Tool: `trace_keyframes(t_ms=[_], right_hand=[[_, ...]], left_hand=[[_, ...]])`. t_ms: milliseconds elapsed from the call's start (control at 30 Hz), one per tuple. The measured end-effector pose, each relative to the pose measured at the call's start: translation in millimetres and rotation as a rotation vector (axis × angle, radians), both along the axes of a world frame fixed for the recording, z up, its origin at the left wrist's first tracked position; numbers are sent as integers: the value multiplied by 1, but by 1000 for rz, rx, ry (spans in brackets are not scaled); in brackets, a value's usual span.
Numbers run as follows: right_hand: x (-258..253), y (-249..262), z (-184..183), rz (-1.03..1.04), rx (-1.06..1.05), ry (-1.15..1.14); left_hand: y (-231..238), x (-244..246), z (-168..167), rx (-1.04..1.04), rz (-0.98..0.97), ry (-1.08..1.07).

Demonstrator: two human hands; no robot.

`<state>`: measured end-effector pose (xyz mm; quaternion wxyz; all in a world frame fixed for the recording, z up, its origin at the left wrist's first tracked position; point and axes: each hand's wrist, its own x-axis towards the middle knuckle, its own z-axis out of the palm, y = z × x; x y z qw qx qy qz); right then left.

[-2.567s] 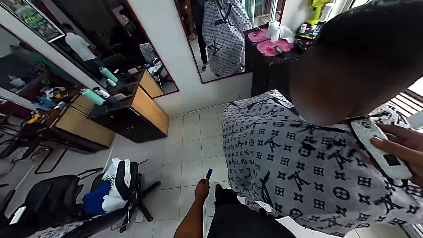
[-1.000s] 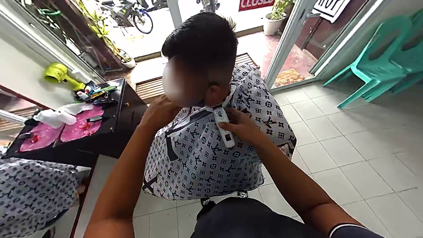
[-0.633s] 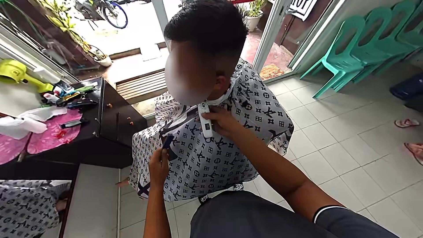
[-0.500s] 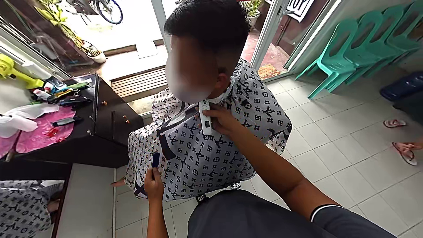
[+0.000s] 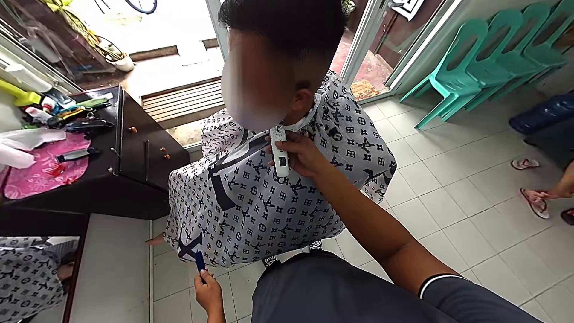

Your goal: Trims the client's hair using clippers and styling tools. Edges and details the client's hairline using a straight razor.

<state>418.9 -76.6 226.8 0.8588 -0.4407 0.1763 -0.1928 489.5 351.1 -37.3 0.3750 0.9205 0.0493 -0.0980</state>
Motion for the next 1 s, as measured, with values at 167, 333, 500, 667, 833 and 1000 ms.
trace_keyframes(t_ms=[167, 333, 500, 667, 833, 1000], right_hand=[[-4, 5, 10, -75, -99, -103], [20, 13, -5, -79, -41, 50], [26, 25, -8, -141, -23, -82], [35, 29, -9, -136, 20, -13], [36, 34, -11, -167, -3, -146], [32, 30, -8, -151, -1, -93]], left_hand=[[12, -19, -17, 94, 22, 62], [20, -29, -27, 119, 44, 99], [25, -33, -30, 118, 57, 115], [27, -37, -30, 131, 61, 135], [26, -36, -30, 130, 60, 145], [26, -35, -30, 119, 45, 152]])
